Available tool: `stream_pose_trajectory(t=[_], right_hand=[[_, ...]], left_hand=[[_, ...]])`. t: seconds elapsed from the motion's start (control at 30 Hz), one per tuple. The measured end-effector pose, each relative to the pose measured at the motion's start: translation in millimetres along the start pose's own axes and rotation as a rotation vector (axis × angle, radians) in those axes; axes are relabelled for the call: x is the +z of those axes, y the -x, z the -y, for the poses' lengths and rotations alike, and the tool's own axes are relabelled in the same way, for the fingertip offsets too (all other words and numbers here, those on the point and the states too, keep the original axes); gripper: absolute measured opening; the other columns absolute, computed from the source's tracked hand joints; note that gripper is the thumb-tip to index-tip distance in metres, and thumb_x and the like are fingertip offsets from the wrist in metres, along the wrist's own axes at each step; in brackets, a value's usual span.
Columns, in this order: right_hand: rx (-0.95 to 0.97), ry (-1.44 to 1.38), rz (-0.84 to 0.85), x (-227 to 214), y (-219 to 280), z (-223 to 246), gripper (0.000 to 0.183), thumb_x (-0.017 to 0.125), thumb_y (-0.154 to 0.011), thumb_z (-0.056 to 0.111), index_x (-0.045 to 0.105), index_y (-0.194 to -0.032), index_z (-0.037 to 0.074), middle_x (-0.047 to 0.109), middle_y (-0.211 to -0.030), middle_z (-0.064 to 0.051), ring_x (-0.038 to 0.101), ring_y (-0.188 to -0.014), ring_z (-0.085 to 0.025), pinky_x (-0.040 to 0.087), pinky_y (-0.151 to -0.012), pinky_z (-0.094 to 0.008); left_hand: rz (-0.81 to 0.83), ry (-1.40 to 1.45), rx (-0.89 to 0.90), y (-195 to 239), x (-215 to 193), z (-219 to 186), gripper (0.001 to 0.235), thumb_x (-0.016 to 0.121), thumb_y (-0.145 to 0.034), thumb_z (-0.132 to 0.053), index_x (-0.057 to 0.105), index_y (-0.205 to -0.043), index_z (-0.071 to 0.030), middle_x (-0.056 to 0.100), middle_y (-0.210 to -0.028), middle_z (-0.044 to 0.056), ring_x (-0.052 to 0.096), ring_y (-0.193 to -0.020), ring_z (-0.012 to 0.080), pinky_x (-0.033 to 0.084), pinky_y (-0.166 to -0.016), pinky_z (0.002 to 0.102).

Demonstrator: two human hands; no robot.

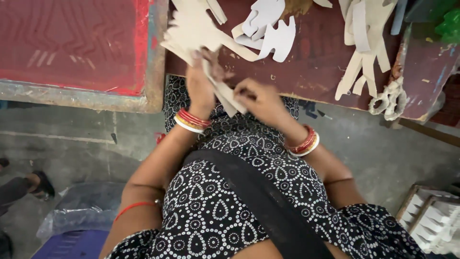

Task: Sorting and organizing white paper cutouts at a workbench in a print shop.

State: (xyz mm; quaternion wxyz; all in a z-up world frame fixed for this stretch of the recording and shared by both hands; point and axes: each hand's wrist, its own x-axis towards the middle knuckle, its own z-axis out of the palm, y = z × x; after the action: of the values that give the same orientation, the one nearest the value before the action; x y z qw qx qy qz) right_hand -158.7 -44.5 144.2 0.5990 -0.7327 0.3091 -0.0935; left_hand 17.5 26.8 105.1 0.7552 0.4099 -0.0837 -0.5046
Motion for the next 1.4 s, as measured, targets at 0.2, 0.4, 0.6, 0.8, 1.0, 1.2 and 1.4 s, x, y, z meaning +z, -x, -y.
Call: stream_pose_trajectory(t=[0.2, 0.4, 0.6, 0.8, 1.0, 1.2, 1.4], right_hand=[[-0.089, 0.682, -0.338, -33, -33, 41, 0.030, 0.067, -0.103, 0.031, 0.073, -0.123, 0.009, 0.074, -0.100, -0.016, 0.071, -0.083, -0.030, 0.055, -0.071, -0.040], [0.028, 0.718, -0.467, -52, -26, -17, 0.022, 0.074, -0.102, 0.027, 0.070, -0.104, 0.005, 0.075, -0.094, -0.013, 0.074, -0.087, -0.028, 0.057, -0.077, -0.039], [-0.076, 0.154, -0.572, -90, 17, -49, 0.025, 0.070, -0.101, -0.003, 0.069, -0.125, 0.004, 0.073, -0.105, -0.006, 0.071, -0.090, -0.013, 0.059, -0.082, -0.029], [0.008, -0.041, -0.655, -118, 34, -25, 0.040, 0.057, -0.103, -0.008, 0.063, -0.141, 0.002, 0.069, -0.113, -0.003, 0.064, -0.080, -0.006, 0.057, -0.070, -0.022], [-0.141, 0.193, -0.806, -213, 43, -43, 0.034, 0.070, -0.110, 0.006, 0.069, -0.144, 0.003, 0.066, -0.116, -0.005, 0.060, -0.081, -0.012, 0.051, -0.068, -0.027], [-0.228, 0.492, -0.879, -194, -1, -38, 0.019, 0.076, -0.103, 0.000, 0.073, -0.121, 0.004, 0.072, -0.113, -0.011, 0.071, -0.100, -0.024, 0.058, -0.088, -0.036], [-0.463, 0.762, -0.510, -123, -94, -20, 0.032, 0.065, -0.098, -0.003, 0.077, -0.125, 0.009, 0.073, -0.122, -0.015, 0.069, -0.114, -0.036, 0.054, -0.099, -0.046]], left_hand=[[-0.022, -0.103, 0.023, -13, -5, -22, 0.038, 0.040, -0.112, -0.047, 0.051, -0.099, -0.013, 0.038, -0.070, -0.007, 0.034, -0.053, 0.0044, 0.025, -0.044, 0.022], [0.034, -0.102, -0.064, -4, -5, -5, 0.037, 0.042, -0.110, -0.045, 0.056, -0.105, -0.011, 0.041, -0.070, -0.005, 0.033, -0.053, 0.0038, 0.027, -0.046, 0.022], [0.039, -0.072, -0.125, -4, -17, 0, 0.035, 0.042, -0.112, -0.043, 0.053, -0.103, -0.011, 0.040, -0.071, -0.006, 0.032, -0.054, 0.0030, 0.026, -0.045, 0.021], [0.127, -0.074, -0.089, -10, -2, 10, 0.034, 0.043, -0.111, -0.042, 0.053, -0.106, -0.010, 0.042, -0.072, -0.005, 0.034, -0.055, 0.0035, 0.028, -0.047, 0.022], [0.074, -0.204, -0.004, -22, -29, 16, 0.036, 0.044, -0.113, -0.041, 0.055, -0.108, -0.007, 0.042, -0.072, -0.005, 0.034, -0.055, 0.0030, 0.028, -0.047, 0.021], [0.084, -0.131, -0.012, -20, -27, 19, 0.036, 0.045, -0.113, -0.041, 0.055, -0.110, -0.007, 0.042, -0.073, -0.005, 0.034, -0.056, 0.0029, 0.027, -0.048, 0.021], [0.100, -0.101, -0.007, -22, -33, 18, 0.037, 0.045, -0.111, -0.042, 0.054, -0.110, -0.007, 0.043, -0.071, -0.004, 0.035, -0.053, 0.0038, 0.028, -0.046, 0.021]])
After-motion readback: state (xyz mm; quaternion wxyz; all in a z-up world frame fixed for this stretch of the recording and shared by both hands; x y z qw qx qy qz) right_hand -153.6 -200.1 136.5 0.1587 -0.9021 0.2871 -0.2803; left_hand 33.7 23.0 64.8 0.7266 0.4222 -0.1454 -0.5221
